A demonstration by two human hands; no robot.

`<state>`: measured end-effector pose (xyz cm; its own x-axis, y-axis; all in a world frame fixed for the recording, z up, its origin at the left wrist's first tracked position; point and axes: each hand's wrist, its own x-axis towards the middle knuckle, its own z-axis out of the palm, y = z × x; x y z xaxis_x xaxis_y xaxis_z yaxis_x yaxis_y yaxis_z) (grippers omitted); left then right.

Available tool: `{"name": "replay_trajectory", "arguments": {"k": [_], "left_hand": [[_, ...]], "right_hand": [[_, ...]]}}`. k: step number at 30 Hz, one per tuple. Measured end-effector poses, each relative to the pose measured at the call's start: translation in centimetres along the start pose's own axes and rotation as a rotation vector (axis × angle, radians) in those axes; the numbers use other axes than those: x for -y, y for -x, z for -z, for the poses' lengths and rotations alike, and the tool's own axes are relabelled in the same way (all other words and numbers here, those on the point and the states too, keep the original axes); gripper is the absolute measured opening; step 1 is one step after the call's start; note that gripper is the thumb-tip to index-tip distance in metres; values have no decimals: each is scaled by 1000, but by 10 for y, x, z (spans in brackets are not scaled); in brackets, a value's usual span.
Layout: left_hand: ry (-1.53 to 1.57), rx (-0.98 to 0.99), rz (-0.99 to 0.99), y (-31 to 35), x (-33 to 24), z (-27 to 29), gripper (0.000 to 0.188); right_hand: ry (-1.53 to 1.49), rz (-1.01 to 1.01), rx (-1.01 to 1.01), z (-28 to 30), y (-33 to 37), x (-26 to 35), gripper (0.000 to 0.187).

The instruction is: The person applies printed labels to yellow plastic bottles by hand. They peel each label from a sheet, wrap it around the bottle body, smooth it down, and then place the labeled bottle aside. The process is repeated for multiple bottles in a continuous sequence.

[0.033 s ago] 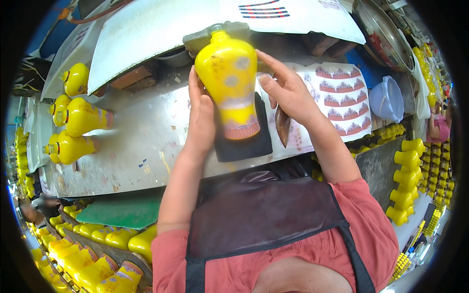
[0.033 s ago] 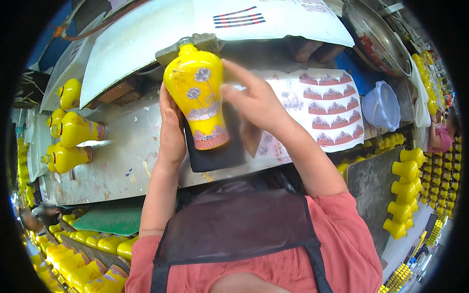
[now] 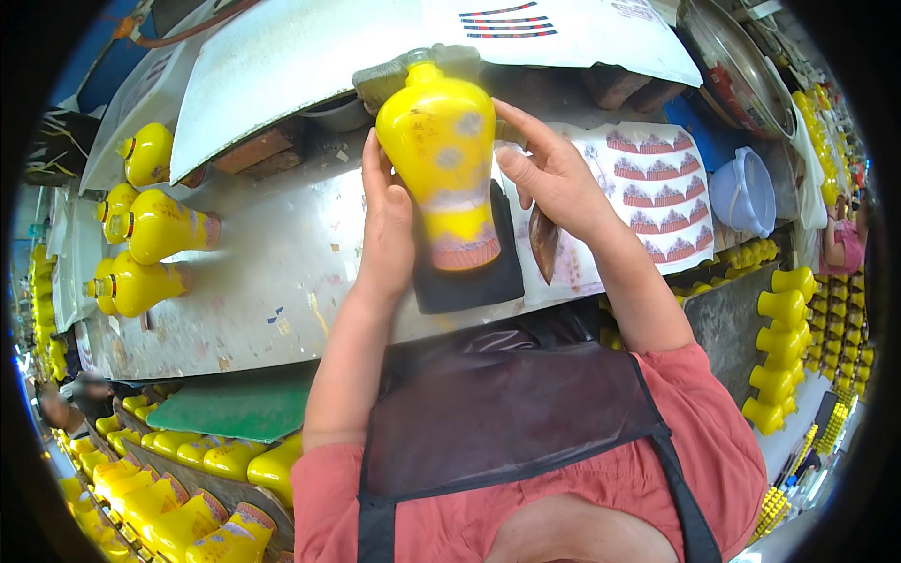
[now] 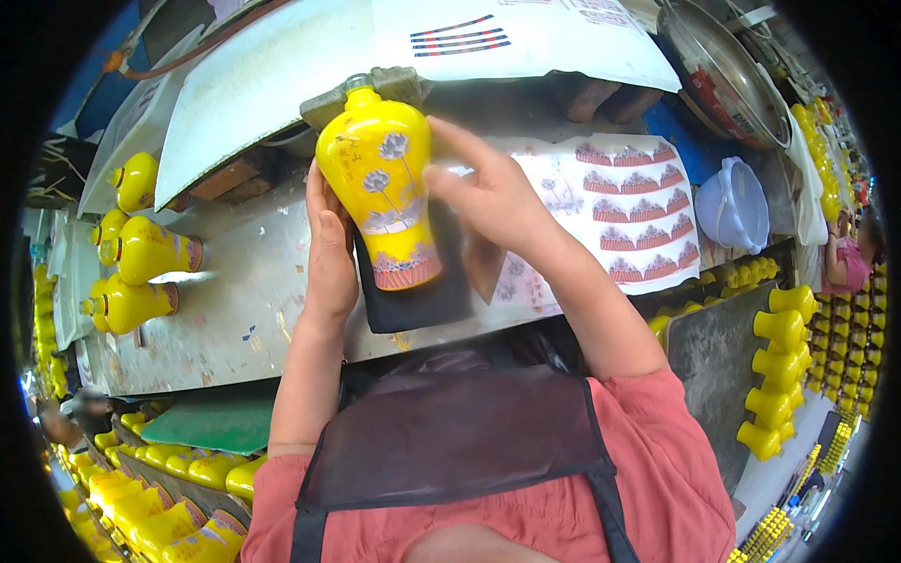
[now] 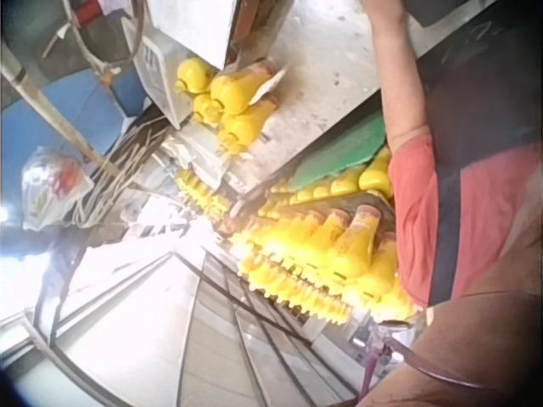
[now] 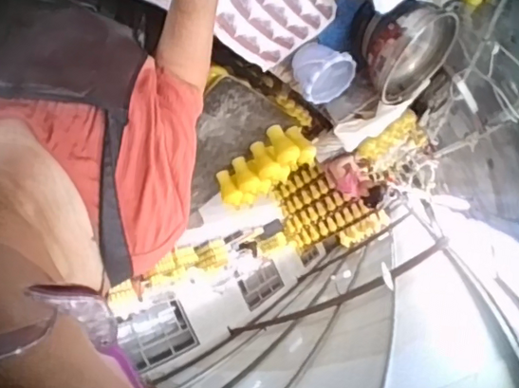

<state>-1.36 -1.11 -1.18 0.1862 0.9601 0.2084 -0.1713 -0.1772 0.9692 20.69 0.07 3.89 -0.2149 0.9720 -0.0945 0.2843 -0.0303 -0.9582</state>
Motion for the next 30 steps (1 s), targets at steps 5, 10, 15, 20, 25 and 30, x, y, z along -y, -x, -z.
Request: {"name": "replay_trajectory", "arguments": {"k": [5,10,15,20,25,30], "left_hand": [[-209,-107,-63,-7,-3,1,86],[-481,-103,-176,-18,-4,4,81],[-637,-110,-252,-23,-4,-4,77],[-636,-112,-244,-22,-5,-6,80],[-696,-120,-256,-22,-4,-7,84],[-790,-107,-375,-26,-10,0,80]], "right_hand": [[249,155,-132,-3,-9,10,62],[54,164,-107,-7,-23,21,68],[254,139,-112,-9,-23,29,77],[333,138,-135,-13,-25,34,76],[395,180,-158,-11,-22,42,71],[606,490,-172,-8,-27,45,53]]}}
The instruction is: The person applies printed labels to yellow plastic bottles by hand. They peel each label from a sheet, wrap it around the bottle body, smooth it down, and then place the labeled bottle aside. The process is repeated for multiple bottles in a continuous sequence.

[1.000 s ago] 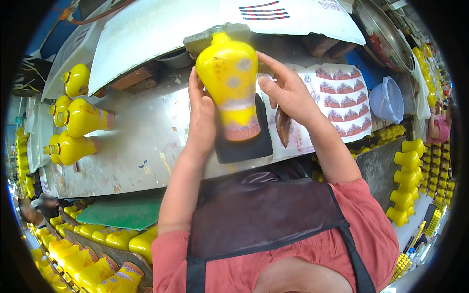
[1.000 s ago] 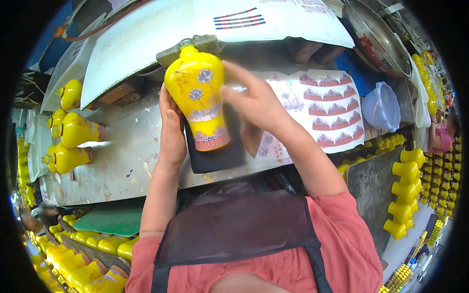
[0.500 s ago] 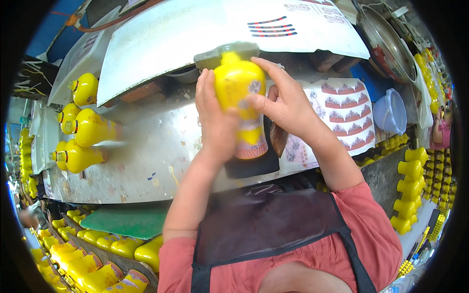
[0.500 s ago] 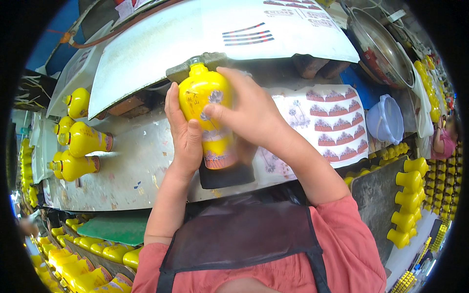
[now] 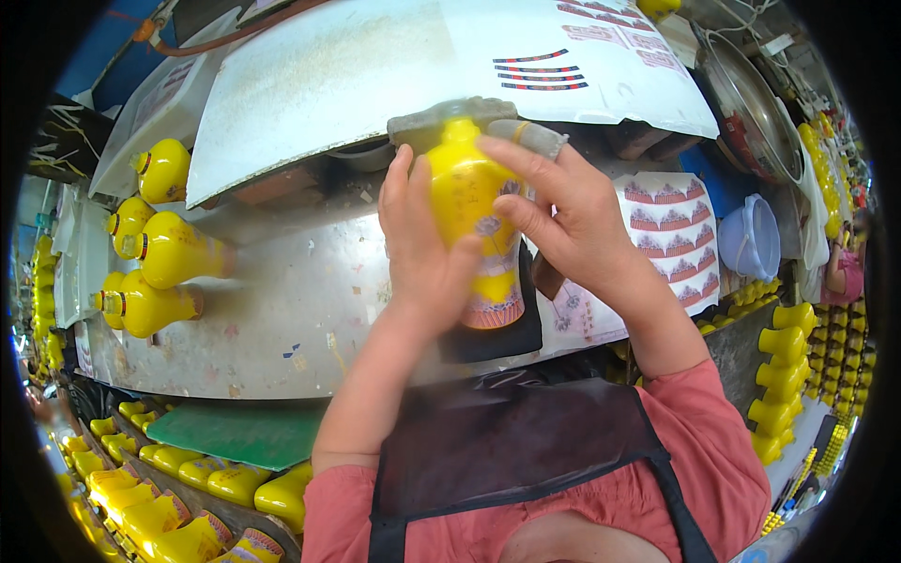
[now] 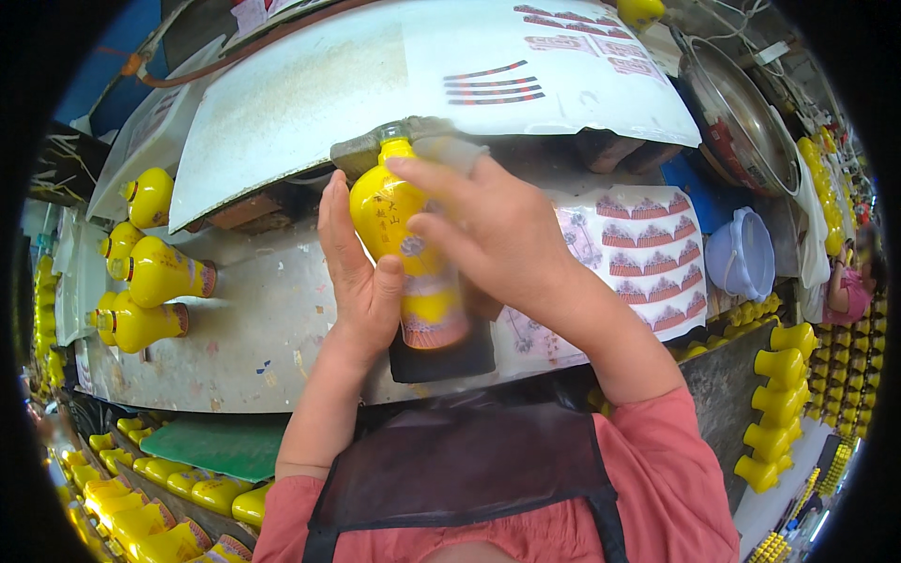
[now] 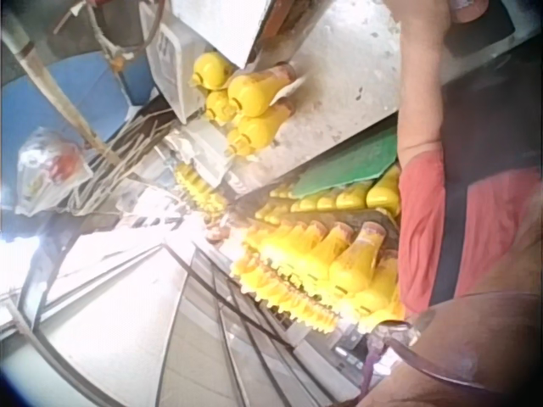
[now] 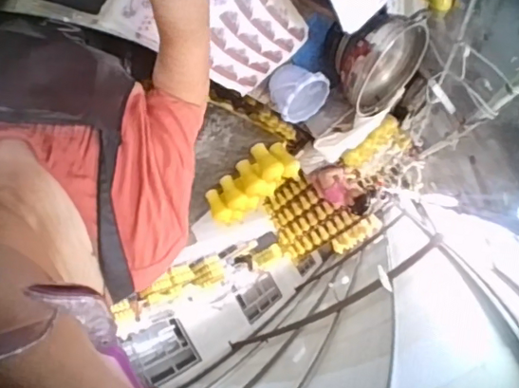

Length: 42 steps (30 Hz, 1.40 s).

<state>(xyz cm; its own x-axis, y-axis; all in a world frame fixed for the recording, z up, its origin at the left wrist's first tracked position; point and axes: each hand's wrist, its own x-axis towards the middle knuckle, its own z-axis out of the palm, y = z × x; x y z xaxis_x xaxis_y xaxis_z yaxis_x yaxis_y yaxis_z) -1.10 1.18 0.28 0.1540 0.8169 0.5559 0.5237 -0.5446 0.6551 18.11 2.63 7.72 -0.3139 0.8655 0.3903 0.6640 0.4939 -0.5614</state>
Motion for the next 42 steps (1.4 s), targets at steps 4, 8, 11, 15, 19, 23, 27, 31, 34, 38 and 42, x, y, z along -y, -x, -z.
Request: {"name": "replay_trajectory", "arguments": {"k": [4,8,11,15,19,23,27,31,34,38,42], "left_hand": [[-151,54,-21,-2,-8,4,77],[-180,46,-16,-4,-13,4,79],[-189,33,-24,-4,-13,3,81],[-197,46,-19,-3,-12,2,84],[-200,39,-26,-3,-12,2,87],[-153,48,34,-3,-12,2,91],[-167,57,-11,-6,-12,4,94],[-128,66,32,-3,-11,3,93],[15,74,104,2,-6,0,91],[239,73,216,9,3,-8,91],[183,-8,27,6,13,-8,89]], "right_hand": [[115,170,14,-2,-6,-1,44],[217,177,61,1,-8,1,43],[255,219,48,1,-10,2,45],[305,258,46,1,-12,1,47],[293,193,73,3,-11,0,48],[190,273,70,7,-14,-2,47],[197,250,98,6,-15,-5,50],[174,133,119,5,-8,-14,55],[-154,-150,188,3,1,-25,64],[-342,-303,219,-9,23,-31,77],[-394,-271,175,-19,39,-31,86]]}}
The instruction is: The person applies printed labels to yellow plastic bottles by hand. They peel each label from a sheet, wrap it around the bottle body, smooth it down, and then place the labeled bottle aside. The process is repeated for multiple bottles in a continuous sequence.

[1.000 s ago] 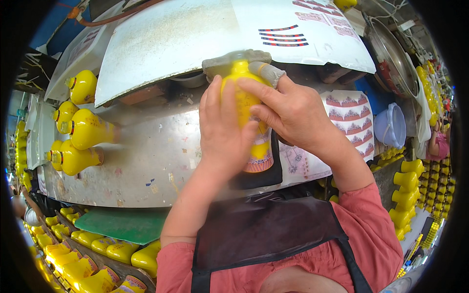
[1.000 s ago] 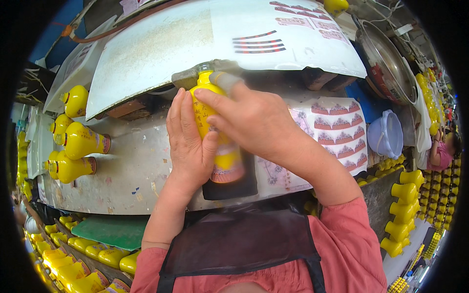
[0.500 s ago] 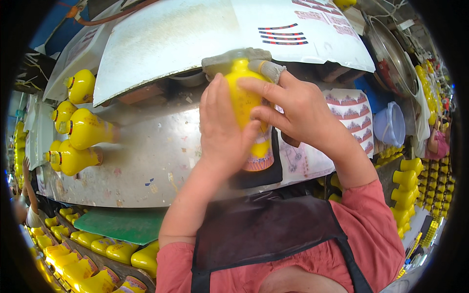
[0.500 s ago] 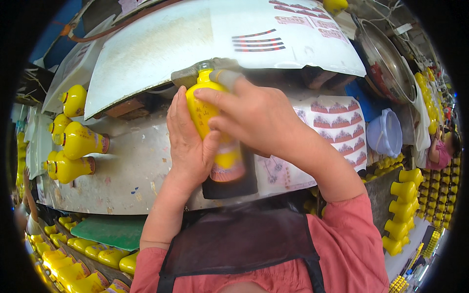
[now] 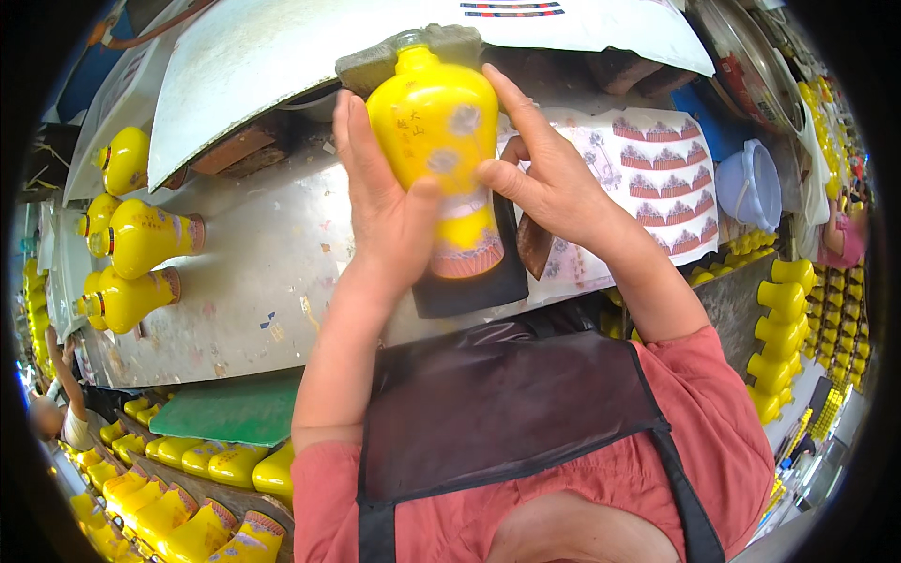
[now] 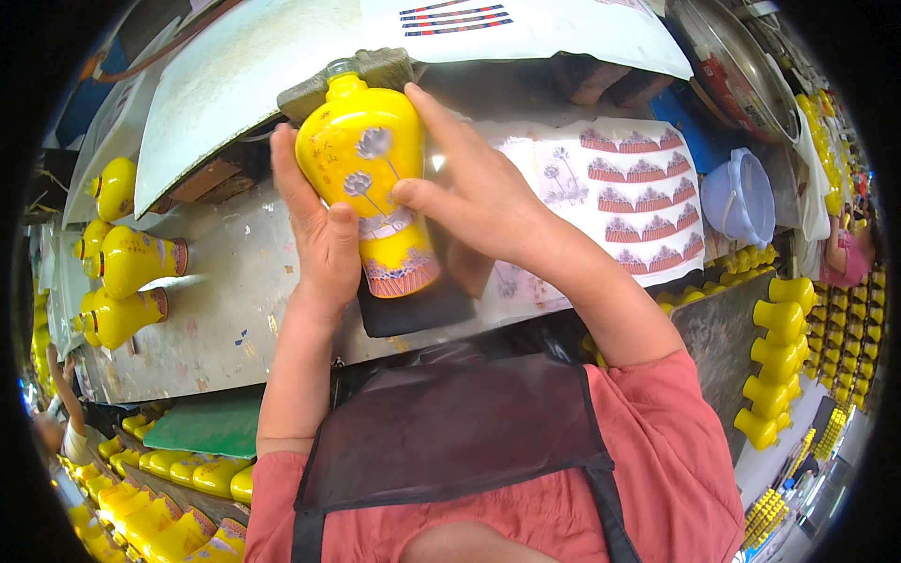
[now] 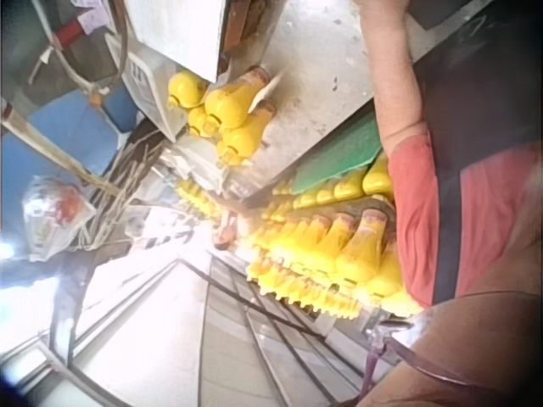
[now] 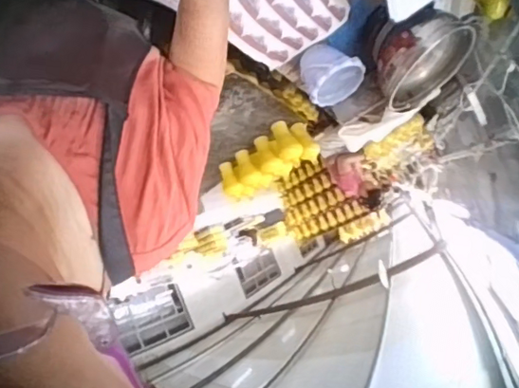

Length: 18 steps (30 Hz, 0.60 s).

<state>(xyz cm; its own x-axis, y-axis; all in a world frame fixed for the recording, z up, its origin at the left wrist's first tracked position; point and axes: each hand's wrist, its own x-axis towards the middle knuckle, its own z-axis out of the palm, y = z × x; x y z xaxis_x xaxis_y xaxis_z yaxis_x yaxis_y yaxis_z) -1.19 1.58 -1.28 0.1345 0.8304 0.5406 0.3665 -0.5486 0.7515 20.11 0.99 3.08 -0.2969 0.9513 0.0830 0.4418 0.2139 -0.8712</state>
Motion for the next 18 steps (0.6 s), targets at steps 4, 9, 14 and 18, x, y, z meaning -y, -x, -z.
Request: {"name": "replay_trajectory", "arguments": {"k": [4,9,14,18], "left_hand": [[-246,75,-194,-4,2,11,74],[-196,47,-204,-5,5,8,71],[-220,31,-213,-3,6,6,74],[-247,30,-214,-3,6,7,78]], "right_hand": [[85,20,-2,-1,-1,-1,89],[137,16,1,-1,-3,2,92],[118,16,-3,0,-3,1,94],[100,25,-7,-1,-3,-2,94]]}}
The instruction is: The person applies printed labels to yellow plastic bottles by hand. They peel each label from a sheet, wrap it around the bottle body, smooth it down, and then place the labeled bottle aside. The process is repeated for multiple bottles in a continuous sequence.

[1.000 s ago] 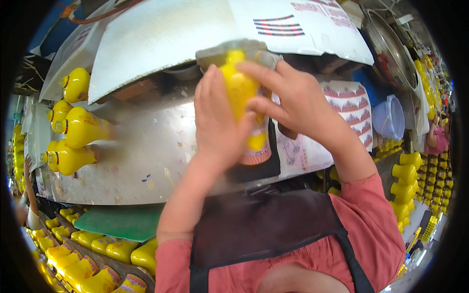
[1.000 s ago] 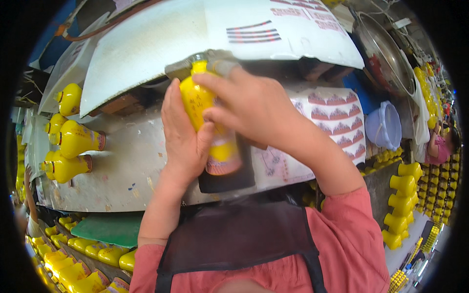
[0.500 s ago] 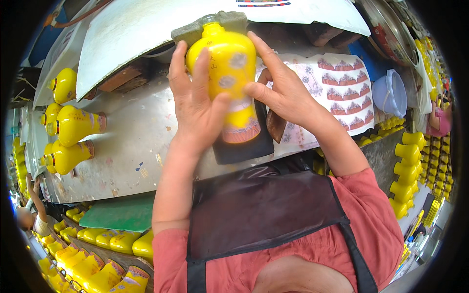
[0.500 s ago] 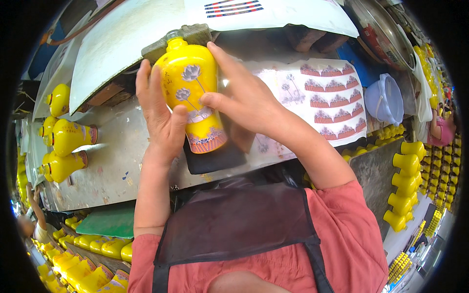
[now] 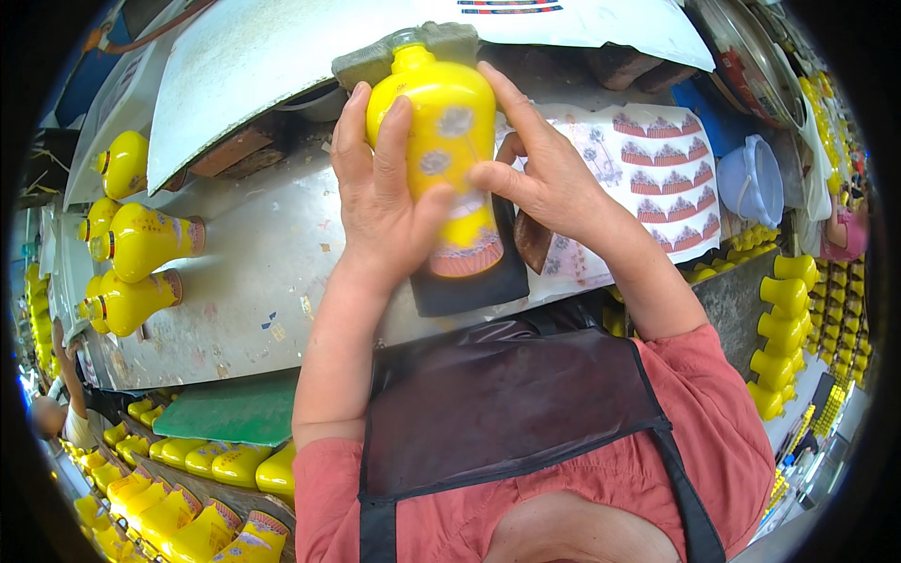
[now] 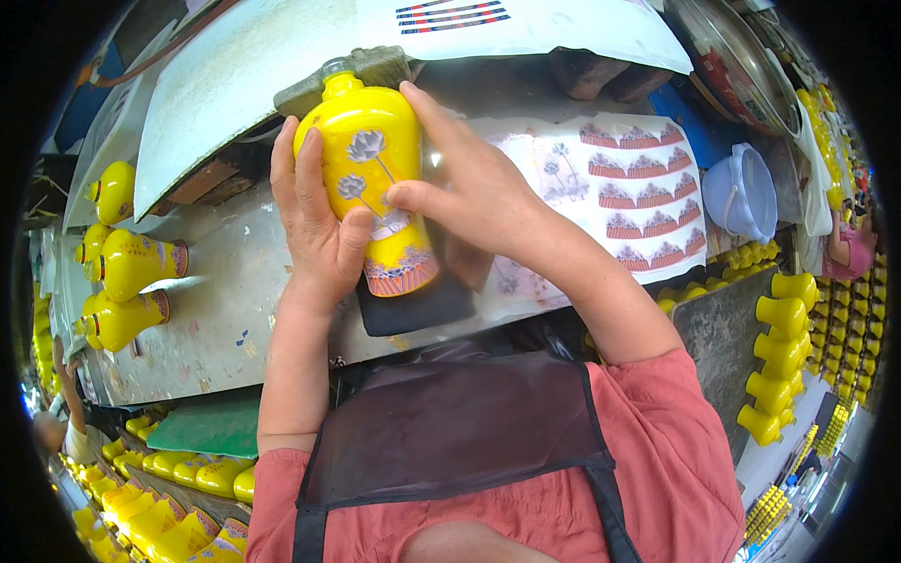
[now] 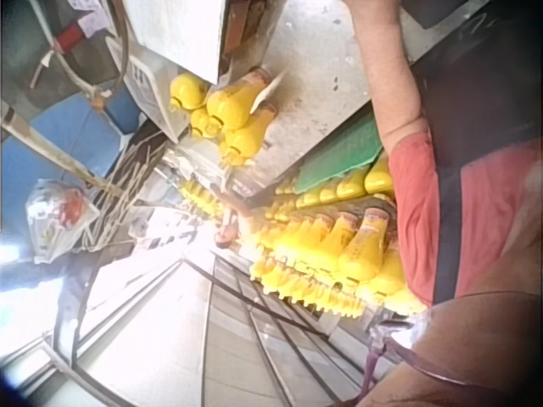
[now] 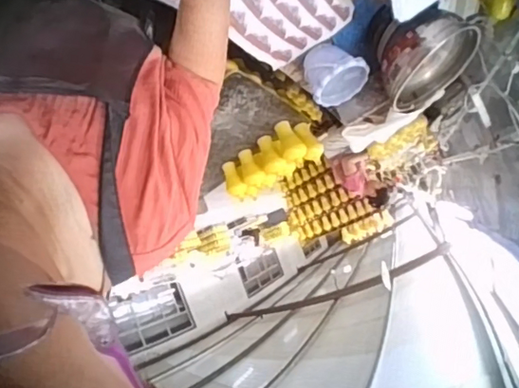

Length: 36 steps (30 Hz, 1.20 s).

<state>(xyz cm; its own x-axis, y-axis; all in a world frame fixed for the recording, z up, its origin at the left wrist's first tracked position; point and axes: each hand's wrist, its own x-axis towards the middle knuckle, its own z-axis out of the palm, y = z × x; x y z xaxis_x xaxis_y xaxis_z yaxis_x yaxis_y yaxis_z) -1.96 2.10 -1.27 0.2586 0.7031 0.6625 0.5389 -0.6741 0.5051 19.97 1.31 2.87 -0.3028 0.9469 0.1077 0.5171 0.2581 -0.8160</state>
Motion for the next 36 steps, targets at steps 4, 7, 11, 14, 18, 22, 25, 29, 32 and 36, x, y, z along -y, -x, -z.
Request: {"name": "replay_trajectory", "arguments": {"k": [4,7,11,14,18,22,25,29,32,36], "left_hand": [[-16,3,8,-1,-2,0,81],[-27,11,17,-1,-3,0,84],[-28,21,34,-2,-5,1,84],[-46,29,33,-2,-6,2,85],[-50,42,35,-2,-6,4,85],[-38,32,30,-2,-6,3,86],[-49,15,31,-2,-7,1,89],[-58,-14,26,-2,-8,-1,91],[-64,13,30,-1,-7,1,90],[-42,49,41,0,-5,4,91]], "right_hand": [[-20,6,-2,-1,-1,0,94],[-29,-2,-2,0,-3,0,94],[-66,-33,14,0,-2,-1,96],[-44,-14,-15,-3,2,-2,89],[-320,-294,-11,10,-5,-4,59],[-620,-592,-375,42,-25,0,64],[-628,-221,-133,49,-26,16,23],[33,437,40,40,-25,42,17],[115,394,-99,41,-37,49,15],[-303,-84,-118,52,-33,45,24]]}}
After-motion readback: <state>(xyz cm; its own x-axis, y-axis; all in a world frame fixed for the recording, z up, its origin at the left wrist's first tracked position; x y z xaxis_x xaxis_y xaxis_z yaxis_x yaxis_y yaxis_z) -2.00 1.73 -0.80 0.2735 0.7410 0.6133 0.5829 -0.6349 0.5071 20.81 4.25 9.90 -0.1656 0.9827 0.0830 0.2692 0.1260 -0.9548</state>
